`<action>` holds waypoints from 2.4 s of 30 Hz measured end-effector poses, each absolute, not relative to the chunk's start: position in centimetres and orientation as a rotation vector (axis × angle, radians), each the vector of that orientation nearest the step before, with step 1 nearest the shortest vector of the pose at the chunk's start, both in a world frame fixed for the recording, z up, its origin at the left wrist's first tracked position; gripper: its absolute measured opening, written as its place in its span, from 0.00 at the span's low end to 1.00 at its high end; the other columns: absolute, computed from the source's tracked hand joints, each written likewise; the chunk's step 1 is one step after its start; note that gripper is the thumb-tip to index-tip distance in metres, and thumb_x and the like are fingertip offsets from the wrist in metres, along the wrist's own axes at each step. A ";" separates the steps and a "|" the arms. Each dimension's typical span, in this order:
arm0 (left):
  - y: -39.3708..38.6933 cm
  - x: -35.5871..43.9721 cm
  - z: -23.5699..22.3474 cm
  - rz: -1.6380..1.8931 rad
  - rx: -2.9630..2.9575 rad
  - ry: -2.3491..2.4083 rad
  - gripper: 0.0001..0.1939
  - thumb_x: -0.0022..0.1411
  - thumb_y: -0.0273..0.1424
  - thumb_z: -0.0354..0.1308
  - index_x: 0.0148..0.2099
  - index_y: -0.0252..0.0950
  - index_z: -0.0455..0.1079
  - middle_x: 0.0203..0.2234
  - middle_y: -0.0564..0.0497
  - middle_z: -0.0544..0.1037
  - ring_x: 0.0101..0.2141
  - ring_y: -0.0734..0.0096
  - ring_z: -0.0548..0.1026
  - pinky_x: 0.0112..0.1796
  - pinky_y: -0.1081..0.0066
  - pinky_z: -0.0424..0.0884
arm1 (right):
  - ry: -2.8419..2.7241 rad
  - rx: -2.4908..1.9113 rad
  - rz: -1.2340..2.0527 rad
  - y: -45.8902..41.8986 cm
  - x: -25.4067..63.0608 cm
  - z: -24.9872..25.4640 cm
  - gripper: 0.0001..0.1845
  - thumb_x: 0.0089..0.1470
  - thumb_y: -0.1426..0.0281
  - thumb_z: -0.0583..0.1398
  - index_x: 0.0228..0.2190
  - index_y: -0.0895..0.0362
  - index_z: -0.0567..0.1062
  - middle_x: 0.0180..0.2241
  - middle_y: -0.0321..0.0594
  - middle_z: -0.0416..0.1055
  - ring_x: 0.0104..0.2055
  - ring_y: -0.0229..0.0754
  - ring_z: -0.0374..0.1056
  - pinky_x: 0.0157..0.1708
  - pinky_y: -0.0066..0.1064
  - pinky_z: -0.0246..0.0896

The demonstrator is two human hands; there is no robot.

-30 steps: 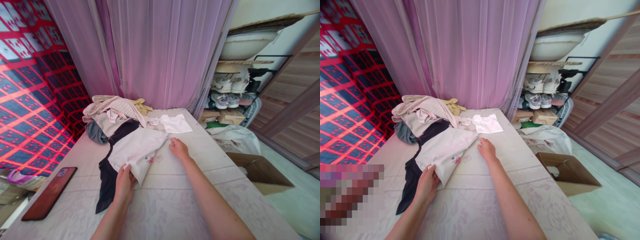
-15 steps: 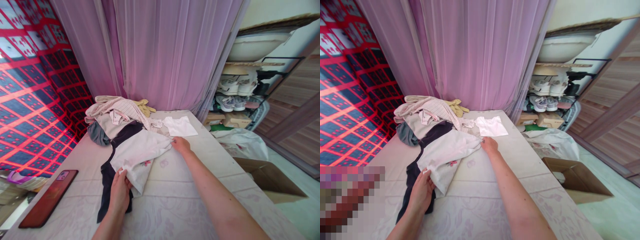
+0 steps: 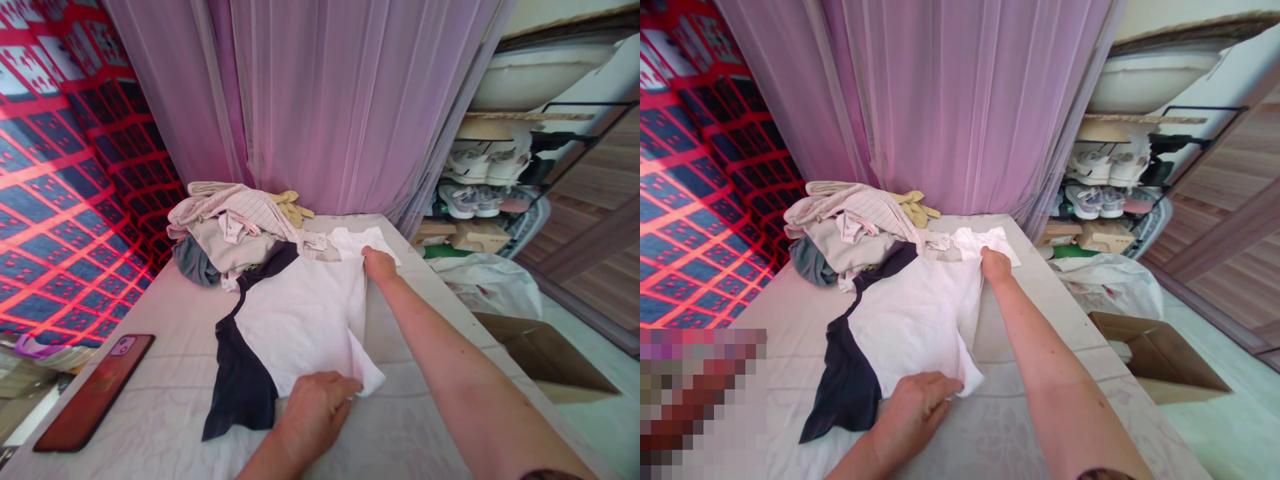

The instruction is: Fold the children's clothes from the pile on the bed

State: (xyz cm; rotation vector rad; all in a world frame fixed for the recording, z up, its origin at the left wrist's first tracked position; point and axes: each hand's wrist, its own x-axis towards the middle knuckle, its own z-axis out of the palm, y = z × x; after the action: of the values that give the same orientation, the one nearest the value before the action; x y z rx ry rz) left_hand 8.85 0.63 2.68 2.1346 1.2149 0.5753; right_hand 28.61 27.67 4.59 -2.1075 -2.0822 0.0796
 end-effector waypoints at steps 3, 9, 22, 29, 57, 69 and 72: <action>0.9 10.4 2.6 0.366 2.337 1.180 0.11 0.60 0.29 0.53 0.43 0.45 0.73 0.34 0.51 0.75 0.37 0.66 0.71 0.40 0.69 0.65 | -2.057 -2.111 0.148 27.7 29.2 3.2 0.20 0.55 0.75 0.50 0.47 0.54 0.72 0.40 0.46 0.76 0.43 0.46 0.70 0.40 0.33 0.59; 0.9 11.3 2.8 0.370 2.361 1.146 0.09 0.60 0.35 0.56 0.42 0.44 0.73 0.33 0.51 0.75 0.38 0.66 0.70 0.43 0.67 0.64 | -1.960 -2.097 0.289 26.4 30.6 1.7 0.18 0.54 0.72 0.51 0.44 0.53 0.74 0.42 0.38 0.76 0.43 0.41 0.70 0.39 0.26 0.60; 8.0 -6.3 4.9 0.502 2.007 2.285 0.17 0.62 0.36 0.48 0.49 0.39 0.71 0.46 0.44 0.74 0.47 0.58 0.70 0.49 0.62 0.63 | -1.991 -1.817 0.105 19.4 28.4 -0.2 0.17 0.55 0.66 0.54 0.46 0.53 0.73 0.53 0.46 0.66 0.54 0.46 0.61 0.54 0.37 0.54; 11.5 -9.9 4.7 0.448 1.683 2.374 0.20 0.59 0.45 0.50 0.47 0.39 0.71 0.44 0.46 0.77 0.43 0.59 0.74 0.39 0.69 0.66 | -1.578 -1.659 0.385 18.9 30.5 -3.2 0.19 0.51 0.61 0.52 0.40 0.54 0.76 0.48 0.44 0.71 0.50 0.46 0.66 0.50 0.38 0.60; 11.5 -7.3 3.3 0.646 2.308 2.055 0.20 0.64 0.41 0.45 0.51 0.38 0.68 0.51 0.43 0.71 0.53 0.59 0.67 0.52 0.60 0.63 | -1.965 -1.798 0.083 17.2 29.2 -1.9 0.20 0.56 0.66 0.51 0.48 0.55 0.72 0.54 0.44 0.66 0.56 0.46 0.60 0.54 0.40 0.54; 4.9 -7.9 0.9 0.415 2.384 1.711 0.26 0.66 0.44 0.42 0.61 0.41 0.60 0.61 0.44 0.60 0.61 0.56 0.55 0.59 0.49 0.50 | -2.317 -1.848 0.040 12.8 27.5 0.9 0.27 0.62 0.60 0.45 0.60 0.52 0.57 0.65 0.44 0.46 0.66 0.48 0.42 0.60 0.48 0.41; 2.7 -8.9 1.1 0.413 2.341 1.649 0.24 0.63 0.43 0.48 0.59 0.43 0.63 0.60 0.45 0.62 0.61 0.54 0.56 0.58 0.48 0.52 | -2.479 -1.730 0.093 10.2 26.8 -0.1 0.27 0.61 0.60 0.45 0.60 0.50 0.58 0.64 0.42 0.48 0.65 0.47 0.42 0.61 0.50 0.38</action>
State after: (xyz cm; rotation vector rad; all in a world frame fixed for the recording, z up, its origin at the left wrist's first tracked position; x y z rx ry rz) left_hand -8.95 2.71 1.13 2.3410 1.6489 0.4135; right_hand 26.80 10.25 -0.12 -1.7301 -2.4794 0.0926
